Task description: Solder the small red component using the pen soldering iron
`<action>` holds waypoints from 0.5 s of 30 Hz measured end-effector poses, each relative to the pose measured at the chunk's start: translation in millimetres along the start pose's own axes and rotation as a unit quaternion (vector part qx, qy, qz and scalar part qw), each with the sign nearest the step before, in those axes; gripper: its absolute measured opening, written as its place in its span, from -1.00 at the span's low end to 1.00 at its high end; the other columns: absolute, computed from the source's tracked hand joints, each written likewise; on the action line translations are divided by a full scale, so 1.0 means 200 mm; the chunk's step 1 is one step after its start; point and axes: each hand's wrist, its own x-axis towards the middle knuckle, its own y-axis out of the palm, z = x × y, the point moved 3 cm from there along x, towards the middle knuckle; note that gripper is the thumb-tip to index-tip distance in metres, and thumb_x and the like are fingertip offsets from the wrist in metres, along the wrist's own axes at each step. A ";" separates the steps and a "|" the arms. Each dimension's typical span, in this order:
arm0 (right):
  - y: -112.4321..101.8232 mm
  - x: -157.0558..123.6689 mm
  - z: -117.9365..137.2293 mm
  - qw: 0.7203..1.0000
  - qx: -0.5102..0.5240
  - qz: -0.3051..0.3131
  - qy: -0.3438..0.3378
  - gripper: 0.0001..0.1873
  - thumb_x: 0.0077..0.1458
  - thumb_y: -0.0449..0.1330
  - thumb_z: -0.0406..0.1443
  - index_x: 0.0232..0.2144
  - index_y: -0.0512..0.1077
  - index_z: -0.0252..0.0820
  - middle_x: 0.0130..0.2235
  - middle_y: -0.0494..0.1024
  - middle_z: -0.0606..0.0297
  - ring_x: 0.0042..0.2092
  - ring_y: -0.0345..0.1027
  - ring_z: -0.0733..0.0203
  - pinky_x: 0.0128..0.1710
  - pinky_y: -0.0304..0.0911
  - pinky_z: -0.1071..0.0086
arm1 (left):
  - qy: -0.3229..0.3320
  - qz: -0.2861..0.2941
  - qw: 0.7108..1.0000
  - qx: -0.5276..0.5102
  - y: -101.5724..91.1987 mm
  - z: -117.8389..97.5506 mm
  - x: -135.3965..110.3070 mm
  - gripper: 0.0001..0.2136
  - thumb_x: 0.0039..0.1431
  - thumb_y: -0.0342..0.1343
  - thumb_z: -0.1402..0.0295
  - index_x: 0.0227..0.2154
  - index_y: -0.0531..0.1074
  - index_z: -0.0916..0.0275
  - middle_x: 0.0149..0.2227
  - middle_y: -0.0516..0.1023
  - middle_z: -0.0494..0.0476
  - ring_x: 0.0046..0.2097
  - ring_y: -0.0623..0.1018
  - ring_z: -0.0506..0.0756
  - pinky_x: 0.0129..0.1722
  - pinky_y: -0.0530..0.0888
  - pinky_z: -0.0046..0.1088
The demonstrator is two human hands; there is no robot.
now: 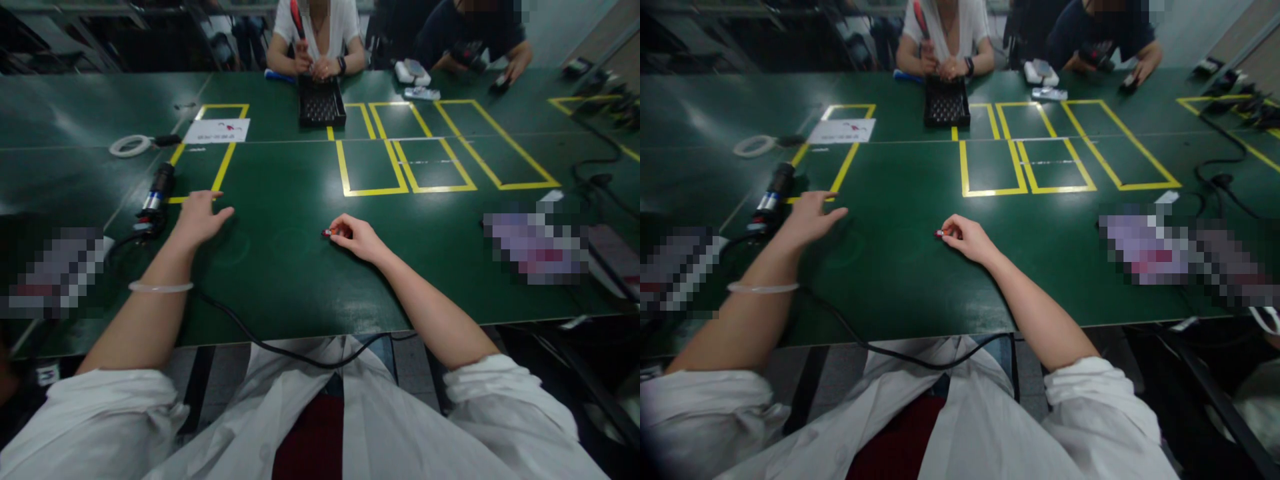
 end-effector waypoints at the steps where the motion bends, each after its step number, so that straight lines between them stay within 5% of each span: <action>1: 0.00 0.00 0.00 1.000 0.000 0.001 0.001 -0.80 0.08 0.23 -0.23 -0.24 0.39 -0.19 -0.35 0.47 0.32 -0.39 0.24 0.30 -0.34 0.18 0.38 | -0.029 -0.015 0.998 0.047 -0.04 0.08 -0.01 -0.36 0.25 0.04 0.10 0.24 0.24 0.49 0.24 0.29 0.46 0.24 0.26 0.34 0.25 0.19 -0.10; 7: 0.00 0.00 0.00 1.000 -0.002 0.002 0.001 -0.79 0.08 0.23 -0.24 -0.23 0.40 -0.19 -0.35 0.48 0.32 -0.40 0.25 0.30 -0.34 0.18 0.38 | -0.211 0.027 0.959 0.185 -0.17 0.45 -0.09 -0.20 0.22 -0.09 -0.15 0.28 0.11 0.48 0.30 0.19 0.56 0.20 0.30 0.43 0.08 0.34 -0.10; 11: 0.00 -0.01 0.01 1.000 -0.002 0.000 0.000 -0.80 0.08 0.22 -0.24 -0.24 0.39 -0.19 -0.35 0.48 0.32 -0.39 0.25 0.30 -0.34 0.18 0.38 | -0.225 0.099 0.948 0.203 -0.17 0.59 -0.07 -0.20 0.14 -0.03 -0.21 0.18 0.24 0.44 0.19 0.36 0.46 0.08 0.42 0.34 -0.02 0.41 -0.28; 15: 0.00 -0.01 0.01 1.000 -0.003 0.000 0.001 -0.80 0.08 0.23 -0.23 -0.24 0.39 -0.18 -0.35 0.48 0.32 -0.39 0.25 0.30 -0.34 0.18 0.38 | -0.200 0.090 0.960 0.172 -0.18 0.64 -0.05 -0.31 0.07 0.08 -0.16 0.00 0.34 0.41 0.02 0.48 0.39 -0.02 0.45 0.29 -0.08 0.42 -0.31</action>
